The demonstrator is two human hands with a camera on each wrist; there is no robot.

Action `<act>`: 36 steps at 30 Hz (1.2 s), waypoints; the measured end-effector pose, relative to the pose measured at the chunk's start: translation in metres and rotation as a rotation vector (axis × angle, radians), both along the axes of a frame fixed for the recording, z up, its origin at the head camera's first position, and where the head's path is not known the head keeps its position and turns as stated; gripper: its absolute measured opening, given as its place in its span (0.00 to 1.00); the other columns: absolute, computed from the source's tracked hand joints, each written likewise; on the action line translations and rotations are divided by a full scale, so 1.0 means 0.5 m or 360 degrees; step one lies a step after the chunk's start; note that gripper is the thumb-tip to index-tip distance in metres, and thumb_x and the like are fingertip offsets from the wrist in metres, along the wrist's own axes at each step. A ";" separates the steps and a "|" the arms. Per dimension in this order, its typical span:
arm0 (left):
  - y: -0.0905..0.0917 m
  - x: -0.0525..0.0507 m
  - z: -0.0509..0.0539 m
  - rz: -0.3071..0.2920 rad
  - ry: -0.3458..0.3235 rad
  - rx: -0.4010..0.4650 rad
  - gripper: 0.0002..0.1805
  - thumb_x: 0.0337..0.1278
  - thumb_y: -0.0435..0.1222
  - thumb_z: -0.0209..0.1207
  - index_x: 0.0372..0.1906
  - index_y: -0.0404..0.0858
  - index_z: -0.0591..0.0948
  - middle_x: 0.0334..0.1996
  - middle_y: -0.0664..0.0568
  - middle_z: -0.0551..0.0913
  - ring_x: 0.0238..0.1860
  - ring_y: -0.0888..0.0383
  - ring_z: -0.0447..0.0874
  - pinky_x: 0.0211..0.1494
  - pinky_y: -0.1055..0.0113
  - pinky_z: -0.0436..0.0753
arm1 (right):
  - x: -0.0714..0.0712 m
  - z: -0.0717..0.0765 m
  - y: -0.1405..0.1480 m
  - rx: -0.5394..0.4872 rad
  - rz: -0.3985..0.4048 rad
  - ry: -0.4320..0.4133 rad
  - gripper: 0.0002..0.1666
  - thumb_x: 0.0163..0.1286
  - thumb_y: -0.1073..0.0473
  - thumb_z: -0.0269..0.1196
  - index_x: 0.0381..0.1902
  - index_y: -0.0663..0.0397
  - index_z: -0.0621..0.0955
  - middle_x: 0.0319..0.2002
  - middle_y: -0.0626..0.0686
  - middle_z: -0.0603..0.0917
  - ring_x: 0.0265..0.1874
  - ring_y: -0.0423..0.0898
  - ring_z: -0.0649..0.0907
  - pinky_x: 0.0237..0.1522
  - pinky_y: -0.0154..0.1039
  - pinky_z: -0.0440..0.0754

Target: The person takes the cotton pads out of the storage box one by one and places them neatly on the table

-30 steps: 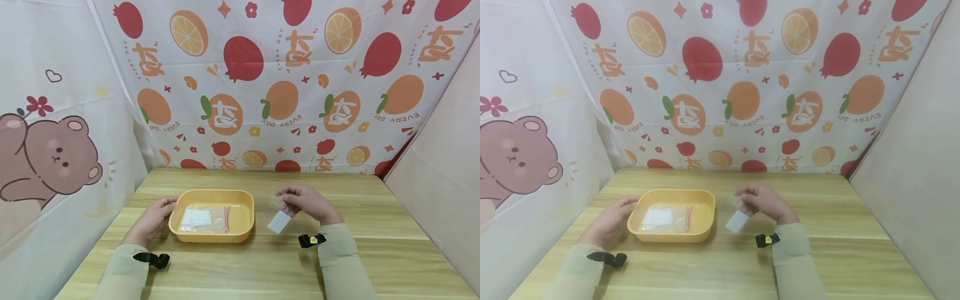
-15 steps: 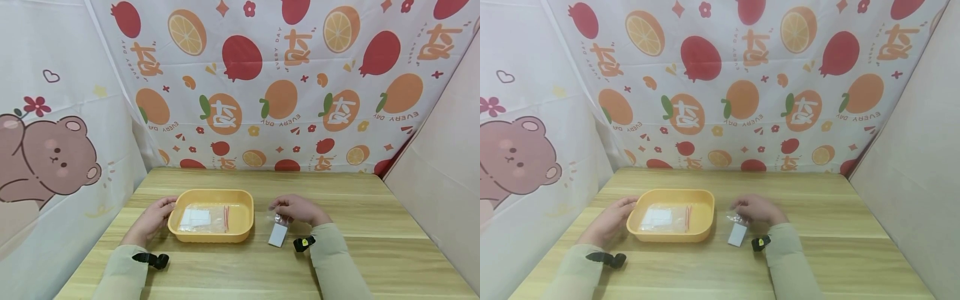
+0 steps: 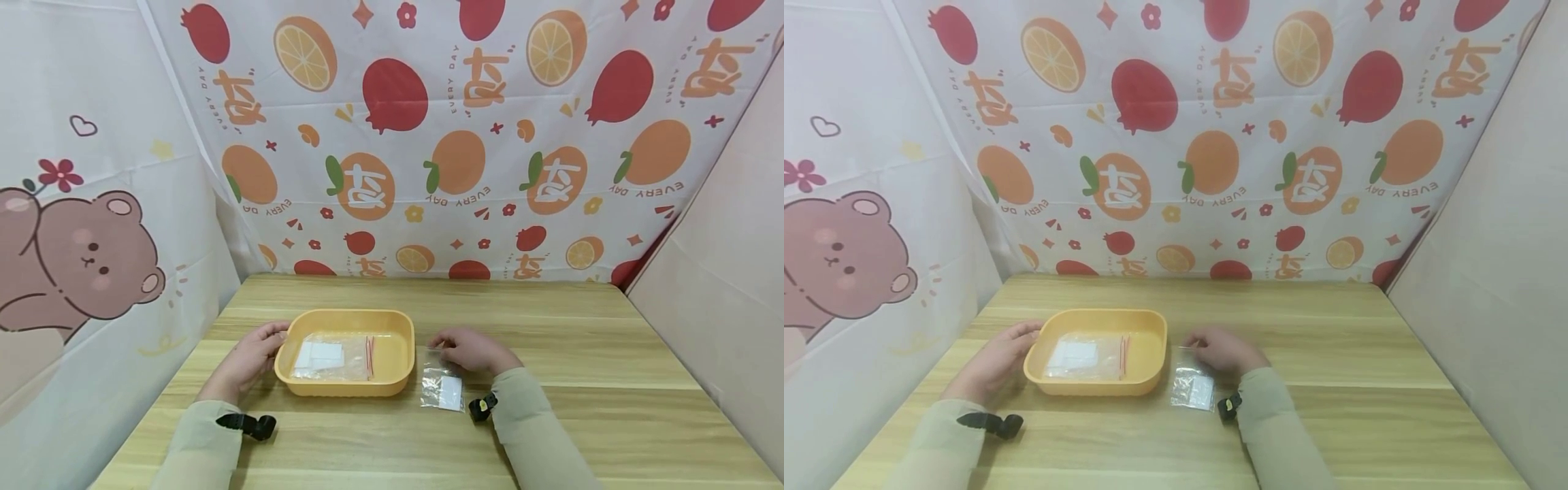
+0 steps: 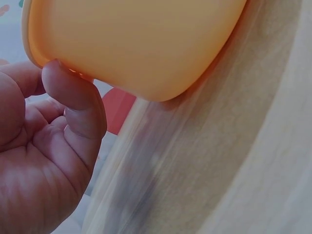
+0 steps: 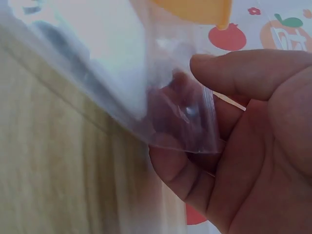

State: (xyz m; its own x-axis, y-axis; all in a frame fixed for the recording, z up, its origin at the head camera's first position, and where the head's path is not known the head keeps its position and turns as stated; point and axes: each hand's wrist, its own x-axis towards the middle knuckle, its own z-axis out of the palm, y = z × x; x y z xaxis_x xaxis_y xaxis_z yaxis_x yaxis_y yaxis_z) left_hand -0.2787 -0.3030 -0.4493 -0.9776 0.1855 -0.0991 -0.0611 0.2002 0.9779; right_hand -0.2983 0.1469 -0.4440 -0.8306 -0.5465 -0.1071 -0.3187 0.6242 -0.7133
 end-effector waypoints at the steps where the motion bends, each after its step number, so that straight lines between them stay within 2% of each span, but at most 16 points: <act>1: 0.000 0.000 0.000 -0.0006 0.0002 0.0000 0.28 0.82 0.40 0.44 0.74 0.27 0.61 0.67 0.29 0.68 0.52 0.51 0.81 0.48 0.60 0.86 | 0.000 0.000 -0.002 0.0027 -0.0015 0.0022 0.17 0.72 0.66 0.58 0.55 0.51 0.84 0.35 0.51 0.83 0.31 0.45 0.79 0.34 0.42 0.79; 4: 0.001 -0.001 -0.001 -0.0015 0.0010 -0.0002 0.28 0.82 0.40 0.44 0.74 0.26 0.61 0.66 0.29 0.69 0.52 0.51 0.82 0.48 0.59 0.86 | -0.001 -0.001 -0.004 0.0093 -0.0047 0.0081 0.18 0.73 0.65 0.58 0.57 0.49 0.83 0.38 0.49 0.82 0.34 0.44 0.78 0.37 0.41 0.78; 11: 0.001 -0.001 -0.001 -0.0017 0.0009 -0.0018 0.27 0.82 0.40 0.44 0.74 0.27 0.62 0.66 0.29 0.70 0.51 0.50 0.82 0.47 0.59 0.86 | -0.002 -0.004 -0.004 0.0055 -0.0080 0.0100 0.17 0.76 0.64 0.57 0.58 0.50 0.82 0.41 0.48 0.82 0.36 0.44 0.79 0.39 0.43 0.79; 28: -0.002 -0.003 -0.004 -0.0007 0.0003 -0.0004 0.27 0.82 0.40 0.44 0.74 0.28 0.62 0.65 0.30 0.70 0.50 0.51 0.83 0.46 0.58 0.86 | -0.008 -0.010 -0.004 -0.0138 -0.0148 0.0001 0.18 0.76 0.66 0.54 0.60 0.55 0.80 0.46 0.52 0.83 0.39 0.47 0.79 0.38 0.43 0.80; 36: 0.000 0.003 0.001 0.0008 0.0003 -0.0008 0.27 0.82 0.40 0.44 0.74 0.27 0.62 0.64 0.30 0.71 0.48 0.52 0.83 0.43 0.59 0.86 | -0.005 -0.001 -0.005 -0.0153 -0.0202 0.0031 0.19 0.77 0.64 0.55 0.63 0.55 0.79 0.48 0.53 0.84 0.44 0.45 0.80 0.48 0.46 0.79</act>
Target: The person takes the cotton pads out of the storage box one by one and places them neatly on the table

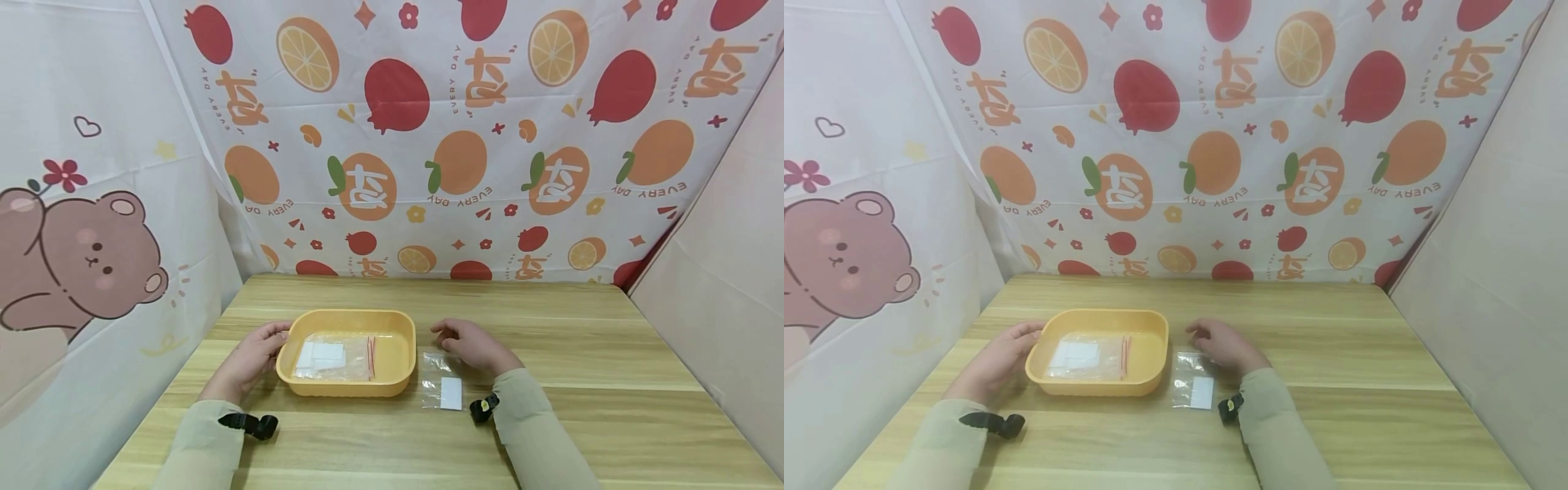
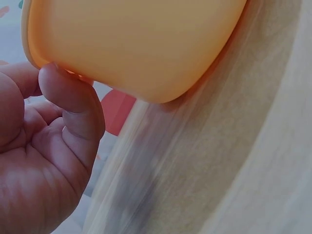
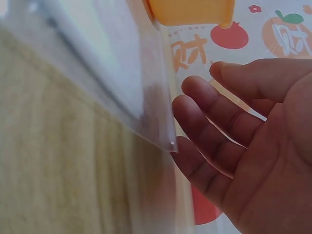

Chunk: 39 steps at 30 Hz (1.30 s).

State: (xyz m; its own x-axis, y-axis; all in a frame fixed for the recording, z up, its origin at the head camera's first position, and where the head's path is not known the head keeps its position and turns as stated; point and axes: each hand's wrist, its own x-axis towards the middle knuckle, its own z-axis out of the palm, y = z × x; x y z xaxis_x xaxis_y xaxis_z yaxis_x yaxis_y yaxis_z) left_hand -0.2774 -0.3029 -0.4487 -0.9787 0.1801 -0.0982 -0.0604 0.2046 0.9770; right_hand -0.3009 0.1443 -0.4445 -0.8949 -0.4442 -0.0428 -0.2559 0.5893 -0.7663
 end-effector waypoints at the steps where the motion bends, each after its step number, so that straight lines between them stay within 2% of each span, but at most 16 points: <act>1: 0.000 0.000 0.000 -0.0002 -0.0002 0.0002 0.27 0.82 0.40 0.44 0.74 0.27 0.62 0.64 0.30 0.71 0.48 0.52 0.83 0.43 0.60 0.86 | 0.000 0.001 0.001 -0.0005 -0.0008 0.0005 0.19 0.77 0.64 0.55 0.63 0.55 0.79 0.48 0.53 0.84 0.44 0.45 0.80 0.49 0.46 0.79; 8: 0.001 0.000 -0.001 0.0005 -0.0012 0.0000 0.28 0.82 0.40 0.44 0.74 0.27 0.61 0.65 0.29 0.70 0.49 0.52 0.83 0.45 0.59 0.86 | -0.005 0.001 0.011 -0.0099 -0.0048 -0.0011 0.19 0.77 0.61 0.57 0.64 0.52 0.79 0.47 0.53 0.85 0.46 0.48 0.82 0.50 0.46 0.80; 13: 0.000 -0.007 -0.008 0.0021 -0.0016 -0.0011 0.27 0.82 0.41 0.45 0.74 0.28 0.63 0.65 0.31 0.71 0.50 0.52 0.83 0.46 0.59 0.86 | -0.005 0.006 0.014 -0.0195 -0.0071 -0.0029 0.20 0.77 0.59 0.58 0.65 0.49 0.78 0.50 0.53 0.84 0.49 0.50 0.82 0.52 0.49 0.81; 17: 0.001 -0.009 -0.008 0.0033 -0.0022 -0.0019 0.27 0.82 0.40 0.45 0.73 0.28 0.64 0.65 0.31 0.71 0.50 0.51 0.83 0.46 0.59 0.86 | 0.000 0.018 0.011 -0.0278 -0.0070 -0.0050 0.20 0.78 0.58 0.58 0.65 0.50 0.78 0.53 0.56 0.84 0.52 0.48 0.82 0.55 0.50 0.81; 24: 0.001 -0.008 -0.004 0.0027 -0.0013 0.0000 0.28 0.81 0.41 0.46 0.74 0.27 0.62 0.66 0.30 0.70 0.51 0.52 0.82 0.46 0.60 0.86 | 0.007 0.033 0.004 -0.0434 -0.0025 -0.0136 0.21 0.80 0.59 0.56 0.67 0.57 0.75 0.59 0.65 0.80 0.56 0.59 0.81 0.59 0.57 0.78; 27: 0.000 -0.007 -0.006 0.0023 -0.0018 0.0014 0.28 0.81 0.40 0.46 0.74 0.27 0.62 0.66 0.30 0.70 0.51 0.53 0.82 0.46 0.60 0.86 | 0.009 0.039 -0.001 -0.0477 -0.0027 -0.0163 0.22 0.80 0.58 0.56 0.68 0.56 0.75 0.59 0.64 0.80 0.56 0.56 0.82 0.60 0.57 0.77; 32: -0.002 -0.007 -0.010 0.0035 -0.0028 0.0014 0.28 0.81 0.39 0.46 0.74 0.27 0.62 0.65 0.30 0.70 0.51 0.52 0.82 0.46 0.60 0.86 | 0.015 0.053 -0.009 -0.0591 -0.0020 -0.0189 0.23 0.80 0.56 0.56 0.69 0.55 0.74 0.58 0.59 0.81 0.55 0.51 0.82 0.61 0.55 0.77; 36: -0.004 -0.007 -0.012 0.0043 -0.0037 0.0015 0.27 0.81 0.39 0.46 0.74 0.28 0.62 0.65 0.31 0.70 0.51 0.52 0.82 0.47 0.60 0.86 | 0.024 0.071 -0.019 -0.0741 0.0015 -0.0225 0.24 0.80 0.57 0.55 0.70 0.57 0.72 0.59 0.58 0.80 0.58 0.56 0.81 0.61 0.50 0.78; 39: -0.004 -0.007 -0.012 0.0029 -0.0022 0.0022 0.27 0.81 0.39 0.46 0.74 0.27 0.62 0.65 0.31 0.70 0.51 0.52 0.82 0.47 0.60 0.86 | 0.033 0.082 -0.027 -0.0859 0.0047 -0.0277 0.24 0.80 0.58 0.54 0.70 0.59 0.71 0.61 0.62 0.78 0.61 0.60 0.79 0.61 0.49 0.78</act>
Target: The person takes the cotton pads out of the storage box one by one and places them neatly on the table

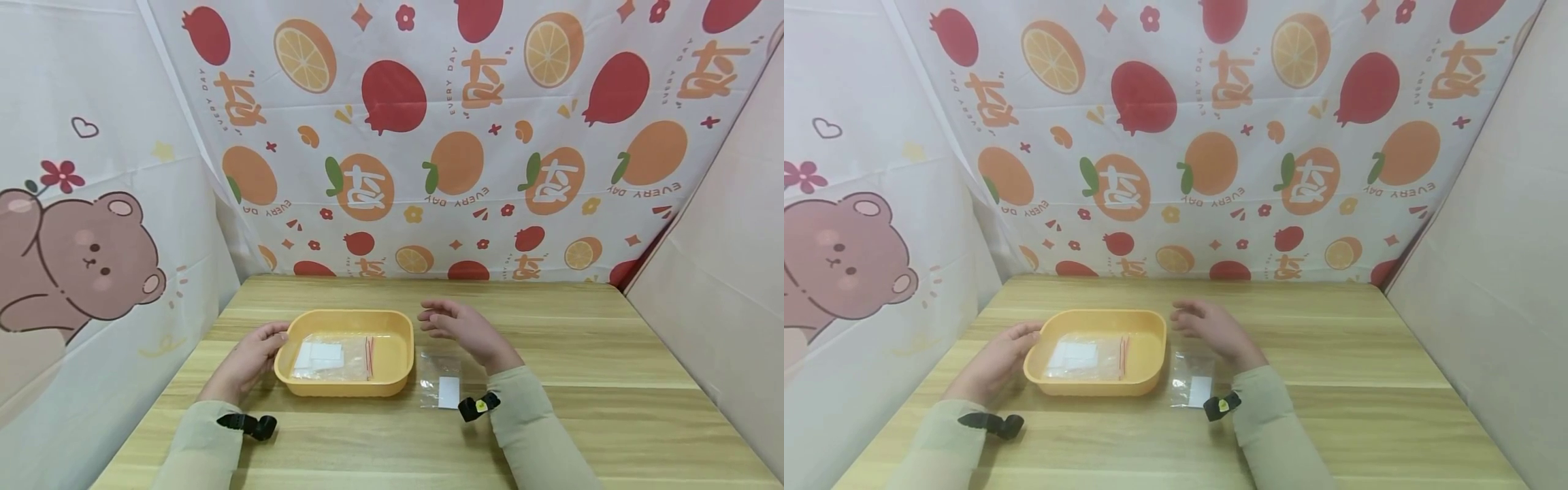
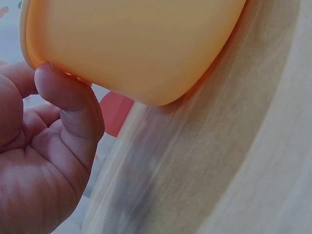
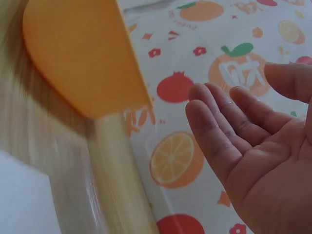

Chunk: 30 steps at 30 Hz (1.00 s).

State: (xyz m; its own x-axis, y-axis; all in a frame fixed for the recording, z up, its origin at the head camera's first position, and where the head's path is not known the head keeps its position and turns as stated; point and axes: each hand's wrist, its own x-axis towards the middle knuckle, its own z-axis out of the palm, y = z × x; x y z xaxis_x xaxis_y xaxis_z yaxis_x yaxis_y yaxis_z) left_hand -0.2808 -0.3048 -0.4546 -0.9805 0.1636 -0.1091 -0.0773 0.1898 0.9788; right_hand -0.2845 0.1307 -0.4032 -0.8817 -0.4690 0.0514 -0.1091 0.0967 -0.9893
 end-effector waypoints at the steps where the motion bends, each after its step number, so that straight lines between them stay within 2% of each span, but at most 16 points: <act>1: 0.000 0.001 0.001 -0.0005 0.0007 0.0002 0.28 0.81 0.39 0.46 0.74 0.26 0.62 0.65 0.30 0.70 0.51 0.53 0.82 0.47 0.60 0.86 | 0.003 0.003 -0.004 -0.0036 0.0014 -0.0017 0.25 0.80 0.58 0.55 0.71 0.60 0.70 0.62 0.64 0.77 0.61 0.60 0.79 0.62 0.50 0.77; 7: 0.001 0.007 0.003 -0.0025 0.0005 0.0015 0.28 0.81 0.40 0.46 0.74 0.26 0.61 0.66 0.30 0.69 0.53 0.52 0.81 0.49 0.60 0.85 | 0.015 0.003 -0.036 -0.0213 0.0083 -0.0161 0.27 0.79 0.58 0.55 0.71 0.60 0.69 0.65 0.67 0.74 0.61 0.58 0.79 0.65 0.57 0.72; 15: 0.003 0.004 0.001 0.0002 0.0010 0.0003 0.28 0.81 0.40 0.47 0.74 0.27 0.62 0.66 0.30 0.69 0.53 0.53 0.81 0.49 0.61 0.85 | 0.020 -0.005 -0.090 -0.0346 0.0102 -0.0256 0.29 0.80 0.59 0.54 0.73 0.63 0.66 0.65 0.63 0.76 0.62 0.60 0.78 0.60 0.48 0.79; 21: 0.006 0.005 0.000 -0.0016 0.0018 0.0035 0.28 0.81 0.39 0.46 0.74 0.26 0.61 0.66 0.29 0.69 0.54 0.52 0.81 0.50 0.61 0.85 | 0.017 -0.003 -0.125 -0.0299 0.0051 -0.0300 0.28 0.80 0.59 0.54 0.73 0.63 0.67 0.63 0.63 0.78 0.61 0.59 0.79 0.59 0.49 0.79; 25: 0.003 0.002 -0.003 -0.0028 0.0010 0.0044 0.28 0.81 0.39 0.46 0.74 0.26 0.61 0.66 0.30 0.68 0.54 0.52 0.80 0.51 0.60 0.85 | 0.009 -0.003 -0.149 -0.0249 0.0013 -0.0344 0.28 0.80 0.57 0.54 0.73 0.60 0.68 0.60 0.61 0.80 0.62 0.62 0.78 0.57 0.50 0.81; 30: -0.001 0.000 -0.003 -0.0025 0.0015 0.0031 0.28 0.81 0.40 0.46 0.74 0.26 0.61 0.66 0.30 0.69 0.53 0.52 0.81 0.49 0.60 0.85 | -0.001 -0.003 -0.183 -0.0159 -0.0049 -0.0423 0.34 0.76 0.55 0.60 0.74 0.60 0.66 0.64 0.62 0.75 0.62 0.62 0.77 0.55 0.50 0.82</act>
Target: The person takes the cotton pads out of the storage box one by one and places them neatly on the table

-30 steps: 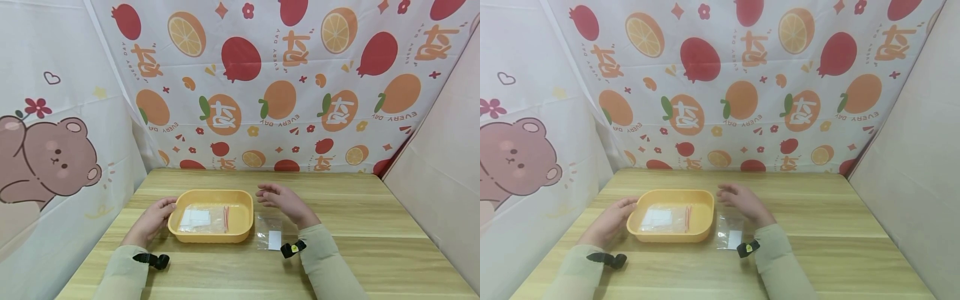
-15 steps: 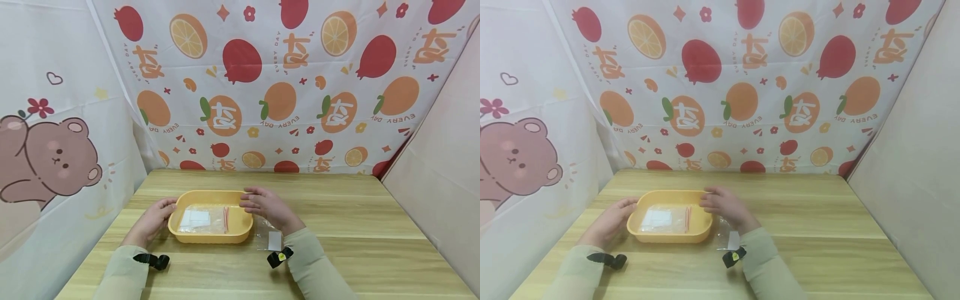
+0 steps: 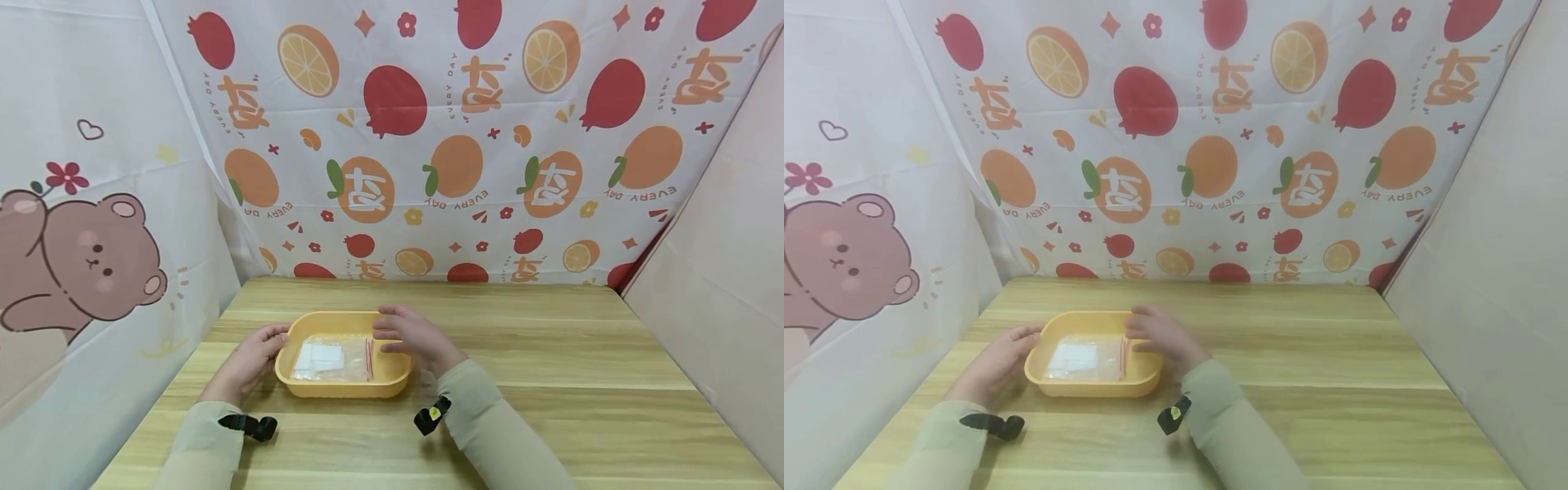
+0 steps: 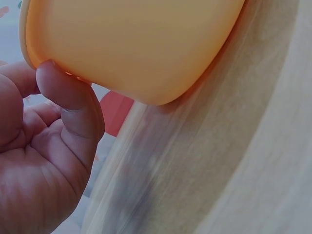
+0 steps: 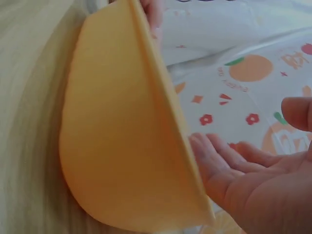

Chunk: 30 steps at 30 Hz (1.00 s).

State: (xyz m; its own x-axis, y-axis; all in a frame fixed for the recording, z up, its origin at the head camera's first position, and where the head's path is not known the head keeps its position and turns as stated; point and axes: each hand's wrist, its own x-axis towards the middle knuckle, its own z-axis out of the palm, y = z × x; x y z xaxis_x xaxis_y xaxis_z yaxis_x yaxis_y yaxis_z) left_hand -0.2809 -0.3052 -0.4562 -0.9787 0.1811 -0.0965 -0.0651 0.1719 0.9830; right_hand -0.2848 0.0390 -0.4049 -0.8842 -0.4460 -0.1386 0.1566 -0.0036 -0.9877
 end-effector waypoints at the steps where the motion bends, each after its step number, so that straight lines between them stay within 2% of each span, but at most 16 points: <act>1: 0.000 0.000 0.001 0.0000 0.0003 -0.0002 0.29 0.81 0.40 0.46 0.75 0.26 0.60 0.66 0.29 0.69 0.53 0.52 0.81 0.49 0.60 0.85 | -0.001 -0.001 -0.007 0.0021 -0.0015 -0.0019 0.36 0.74 0.55 0.62 0.74 0.60 0.65 0.65 0.62 0.74 0.62 0.62 0.77 0.56 0.51 0.81; 7: 0.001 0.001 0.005 -0.0010 -0.0007 0.0007 0.28 0.82 0.39 0.45 0.75 0.26 0.60 0.67 0.29 0.67 0.55 0.52 0.80 0.50 0.60 0.85 | -0.001 -0.011 -0.033 0.0055 -0.0050 -0.0117 0.35 0.74 0.59 0.59 0.75 0.64 0.64 0.69 0.66 0.69 0.64 0.63 0.75 0.59 0.57 0.78; 14: 0.003 0.002 0.009 -0.0008 0.0000 -0.0002 0.28 0.82 0.39 0.45 0.74 0.26 0.61 0.67 0.29 0.67 0.55 0.51 0.80 0.51 0.60 0.85 | 0.002 -0.014 -0.050 -0.0001 -0.0100 -0.0220 0.33 0.80 0.56 0.50 0.76 0.65 0.61 0.68 0.71 0.68 0.64 0.67 0.73 0.59 0.60 0.77; 30: 0.003 0.007 0.011 -0.0007 -0.0001 0.0023 0.27 0.81 0.38 0.45 0.74 0.26 0.61 0.66 0.28 0.68 0.53 0.50 0.80 0.50 0.59 0.85 | 0.007 -0.017 -0.077 0.0033 -0.0166 -0.0283 0.37 0.77 0.54 0.55 0.76 0.66 0.60 0.68 0.71 0.68 0.65 0.70 0.70 0.56 0.62 0.78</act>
State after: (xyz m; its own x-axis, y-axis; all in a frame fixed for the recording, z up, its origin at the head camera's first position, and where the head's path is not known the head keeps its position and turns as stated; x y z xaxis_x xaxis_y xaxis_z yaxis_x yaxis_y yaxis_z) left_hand -0.2775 -0.3037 -0.4507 -0.9779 0.1865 -0.0942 -0.0648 0.1582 0.9853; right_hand -0.2811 0.0006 -0.4133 -0.8861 -0.3489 -0.3051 0.3286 -0.0087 -0.9444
